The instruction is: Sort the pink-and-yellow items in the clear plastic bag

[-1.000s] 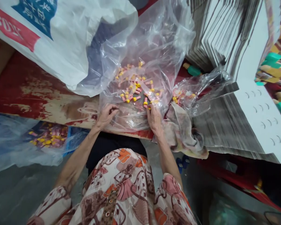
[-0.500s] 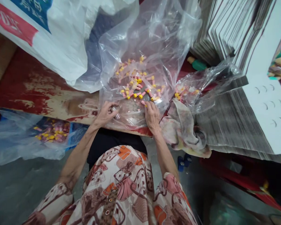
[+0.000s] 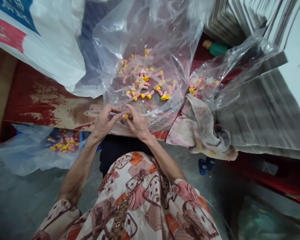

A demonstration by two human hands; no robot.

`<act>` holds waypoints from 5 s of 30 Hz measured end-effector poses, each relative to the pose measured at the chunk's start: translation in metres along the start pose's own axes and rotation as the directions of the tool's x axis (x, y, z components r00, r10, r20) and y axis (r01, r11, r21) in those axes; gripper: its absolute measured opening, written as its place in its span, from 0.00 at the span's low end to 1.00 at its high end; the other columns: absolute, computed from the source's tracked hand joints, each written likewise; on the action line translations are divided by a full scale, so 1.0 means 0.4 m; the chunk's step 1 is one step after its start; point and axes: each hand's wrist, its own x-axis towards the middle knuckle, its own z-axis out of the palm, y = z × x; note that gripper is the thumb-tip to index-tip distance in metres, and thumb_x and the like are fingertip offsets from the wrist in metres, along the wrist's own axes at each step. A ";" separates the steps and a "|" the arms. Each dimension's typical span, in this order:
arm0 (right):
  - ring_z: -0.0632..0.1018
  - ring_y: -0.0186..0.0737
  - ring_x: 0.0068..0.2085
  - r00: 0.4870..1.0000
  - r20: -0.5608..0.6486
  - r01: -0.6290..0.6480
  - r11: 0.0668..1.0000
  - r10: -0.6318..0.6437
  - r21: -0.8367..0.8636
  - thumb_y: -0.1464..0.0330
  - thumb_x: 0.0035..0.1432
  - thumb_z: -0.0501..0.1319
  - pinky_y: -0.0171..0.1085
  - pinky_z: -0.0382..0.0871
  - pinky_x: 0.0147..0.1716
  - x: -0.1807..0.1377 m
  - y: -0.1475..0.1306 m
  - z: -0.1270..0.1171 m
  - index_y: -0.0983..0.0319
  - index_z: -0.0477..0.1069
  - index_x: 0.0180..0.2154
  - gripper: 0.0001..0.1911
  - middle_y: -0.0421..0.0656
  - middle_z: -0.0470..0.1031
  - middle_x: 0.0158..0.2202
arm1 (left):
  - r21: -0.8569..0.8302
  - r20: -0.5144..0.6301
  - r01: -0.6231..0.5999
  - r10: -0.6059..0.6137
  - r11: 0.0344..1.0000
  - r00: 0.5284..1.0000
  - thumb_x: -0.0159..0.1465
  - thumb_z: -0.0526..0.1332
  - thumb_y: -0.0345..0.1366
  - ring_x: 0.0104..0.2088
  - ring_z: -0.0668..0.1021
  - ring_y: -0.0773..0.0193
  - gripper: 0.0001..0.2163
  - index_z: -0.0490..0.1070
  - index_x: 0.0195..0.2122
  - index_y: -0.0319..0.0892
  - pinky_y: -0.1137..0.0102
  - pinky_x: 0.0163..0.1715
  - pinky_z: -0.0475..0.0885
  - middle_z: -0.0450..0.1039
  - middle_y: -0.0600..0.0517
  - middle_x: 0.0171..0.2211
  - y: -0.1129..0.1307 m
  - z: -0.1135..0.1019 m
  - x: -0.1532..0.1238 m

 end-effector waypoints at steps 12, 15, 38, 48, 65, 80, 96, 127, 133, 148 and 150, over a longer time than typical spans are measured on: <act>0.81 0.50 0.55 0.914 -0.308 -0.402 0.690 0.264 -0.602 0.63 0.80 0.59 0.43 0.78 0.48 0.137 0.061 -0.176 0.59 0.76 0.66 0.19 0.54 0.75 0.64 | 0.535 0.279 -0.115 -0.046 0.837 0.959 0.77 0.60 0.29 0.49 0.81 0.53 0.04 0.71 0.48 0.43 0.62 0.52 0.78 0.75 0.42 0.52 0.021 0.051 0.029; 0.81 0.52 0.54 0.906 -0.278 -0.422 0.628 0.319 -0.654 0.64 0.77 0.61 0.44 0.77 0.45 0.156 0.060 -0.182 0.60 0.78 0.59 0.15 0.53 0.77 0.64 | 0.575 0.308 -0.078 -0.127 0.815 0.943 0.78 0.57 0.27 0.51 0.81 0.53 0.07 0.73 0.51 0.42 0.63 0.51 0.78 0.76 0.42 0.54 0.060 0.061 0.032; 0.79 0.51 0.42 0.992 0.001 0.117 0.893 -0.130 -0.434 0.65 0.76 0.55 0.47 0.76 0.43 0.008 0.074 0.052 0.58 0.79 0.51 0.14 0.51 0.80 0.45 | 0.349 -0.669 0.532 -0.192 0.771 0.718 0.74 0.60 0.41 0.55 0.80 0.38 0.15 0.74 0.59 0.46 0.37 0.59 0.78 0.79 0.37 0.52 -0.106 -0.294 -0.343; 0.82 0.50 0.45 0.991 0.061 0.131 0.879 -0.115 -0.458 0.66 0.80 0.54 0.46 0.79 0.46 0.021 0.052 0.034 0.58 0.80 0.54 0.16 0.51 0.81 0.48 | 0.583 -0.273 0.189 -0.028 0.790 0.962 0.78 0.53 0.22 0.62 0.80 0.50 0.13 0.77 0.55 0.35 0.58 0.66 0.72 0.79 0.37 0.58 -0.087 -0.099 0.266; 0.82 0.43 0.39 0.988 -0.151 -0.026 1.000 0.023 -0.015 0.56 0.76 0.65 0.43 0.80 0.45 0.039 -0.023 -0.021 0.57 0.78 0.49 0.12 0.44 0.83 0.43 | -0.298 -0.009 0.242 -0.256 0.924 0.967 0.72 0.65 0.41 0.36 0.84 0.61 0.12 0.74 0.53 0.43 0.68 0.39 0.79 0.81 0.52 0.35 -0.010 -0.116 0.071; 0.83 0.51 0.51 1.000 -0.022 -0.012 0.978 0.008 -0.207 0.61 0.79 0.56 0.51 0.80 0.57 0.030 0.075 -0.032 0.59 0.75 0.55 0.14 0.52 0.83 0.52 | -0.179 0.094 0.258 -0.244 0.950 0.965 0.70 0.67 0.45 0.41 0.82 0.60 0.12 0.78 0.48 0.43 0.68 0.43 0.79 0.83 0.49 0.44 0.011 -0.053 -0.040; 0.79 0.52 0.66 0.997 0.072 0.032 0.982 -0.019 -0.187 0.71 0.74 0.57 0.53 0.74 0.68 0.003 0.017 -0.005 0.59 0.74 0.63 0.20 0.53 0.78 0.65 | 0.152 0.117 0.069 -0.087 0.986 0.989 0.76 0.63 0.36 0.48 0.81 0.56 0.03 0.74 0.46 0.44 0.62 0.52 0.79 0.78 0.46 0.47 -0.010 0.005 -0.035; 0.82 0.40 0.40 0.950 -0.252 0.182 0.983 -0.182 -0.022 0.65 0.75 0.63 0.40 0.80 0.42 0.083 -0.046 -0.035 0.58 0.72 0.57 0.13 0.44 0.81 0.47 | 0.236 0.011 -0.090 0.090 0.967 0.996 0.67 0.60 0.24 0.37 0.80 0.62 0.11 0.74 0.47 0.44 0.67 0.40 0.77 0.78 0.51 0.40 0.040 0.047 -0.063; 0.81 0.49 0.46 0.993 0.012 0.112 0.933 -0.114 -0.342 0.69 0.78 0.54 0.45 0.77 0.48 0.122 0.029 0.035 0.61 0.75 0.50 0.11 0.51 0.80 0.47 | 0.493 -0.260 0.195 -0.070 0.848 0.963 0.72 0.57 0.26 0.49 0.84 0.52 0.15 0.78 0.54 0.44 0.61 0.51 0.79 0.80 0.43 0.52 -0.010 -0.077 0.103; 0.80 0.44 0.42 0.991 -0.086 0.091 0.983 -0.105 -0.158 0.57 0.82 0.57 0.42 0.77 0.47 0.112 0.037 -0.020 0.59 0.78 0.47 0.16 0.48 0.82 0.44 | 0.121 -0.338 0.250 -0.197 0.961 0.920 0.76 0.63 0.42 0.38 0.81 0.61 0.08 0.72 0.52 0.47 0.66 0.42 0.80 0.77 0.48 0.42 -0.055 -0.173 0.139; 0.81 0.42 0.40 0.990 -0.118 0.079 0.997 -0.081 -0.022 0.52 0.80 0.61 0.42 0.78 0.46 0.109 0.008 -0.032 0.58 0.78 0.48 0.17 0.45 0.83 0.44 | -0.187 -0.262 0.225 -0.269 0.956 0.927 0.75 0.64 0.49 0.25 0.73 0.68 0.12 0.72 0.50 0.48 0.73 0.25 0.72 0.72 0.54 0.34 -0.027 -0.166 0.096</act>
